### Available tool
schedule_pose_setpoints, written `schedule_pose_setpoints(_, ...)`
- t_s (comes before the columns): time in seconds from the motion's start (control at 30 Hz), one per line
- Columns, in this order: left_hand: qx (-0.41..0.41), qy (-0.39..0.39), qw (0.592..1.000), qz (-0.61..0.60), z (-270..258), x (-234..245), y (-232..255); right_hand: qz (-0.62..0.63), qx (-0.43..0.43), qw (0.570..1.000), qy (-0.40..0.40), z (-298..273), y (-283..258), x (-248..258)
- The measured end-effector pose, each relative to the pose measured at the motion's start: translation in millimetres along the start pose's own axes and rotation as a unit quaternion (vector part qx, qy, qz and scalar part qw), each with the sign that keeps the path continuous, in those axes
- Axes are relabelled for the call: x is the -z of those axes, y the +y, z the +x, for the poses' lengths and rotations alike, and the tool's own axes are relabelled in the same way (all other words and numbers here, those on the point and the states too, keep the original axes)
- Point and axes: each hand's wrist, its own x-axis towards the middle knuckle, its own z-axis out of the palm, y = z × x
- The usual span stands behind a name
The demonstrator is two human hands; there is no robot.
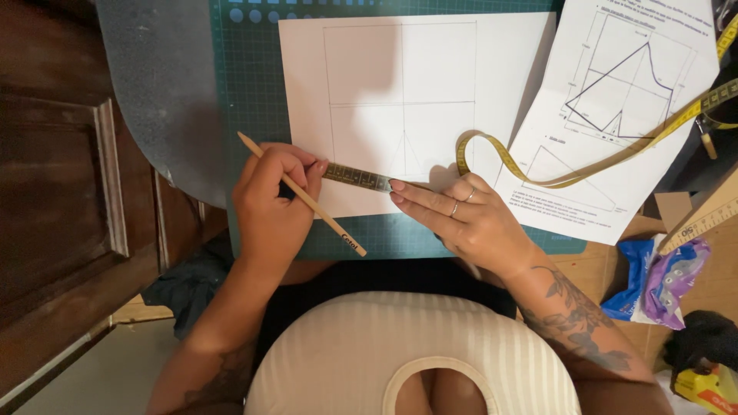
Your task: Drafting a sewing pattern on paper using a pencil and a measuring tape based on a reference diagram
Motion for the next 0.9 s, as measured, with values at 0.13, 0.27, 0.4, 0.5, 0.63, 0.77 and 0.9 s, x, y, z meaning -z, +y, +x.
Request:
schedule_pose_setpoints(0.13, 0.007, 0.002, 1.0, -0.003, -1.6, -1.1, 0.1, -0.019, 0.009, 1.0, 0.006, 3.6, -3.9, 1.2)
schedule_pose_setpoints(0.27, 0.008, -0.001, 1.0, 0.003, -0.2, 0.6, 3.1, -0.11, 0.021, 0.994, -0.003, 13.1, -12.4, 5.3)
schedule_pose_setpoints(0.4, 0.006, -0.005, 1.0, 0.003, 0.7, 2.3, 6.3, -0.069, 0.031, 0.997, -0.01, 14.4, -16.0, 2.2)
schedule_pose_setpoints(0.5, 0.004, 0.002, 1.0, 0.006, -1.0, 0.3, 4.6, -0.087, 0.031, 0.996, -0.01, 22.3, -23.5, 7.3)
schedule_pose_setpoints(0.63, -0.006, -0.001, 1.0, 0.02, 0.4, -0.1, 6.9, -0.13, 0.029, 0.991, -0.01, 26.6, -36.2, 0.4)
schedule_pose_setpoints(0.77, -0.016, 0.004, 1.0, 0.026, -1.5, -1.9, 4.5, -0.244, 0.035, 0.969, -0.021, 10.5, -46.9, -16.7)
schedule_pose_setpoints(0.9, -0.021, 0.001, 0.999, 0.025, 1.7, -0.9, 8.9, -0.31, 0.018, 0.946, -0.093, -5.1, -53.1, -28.4)
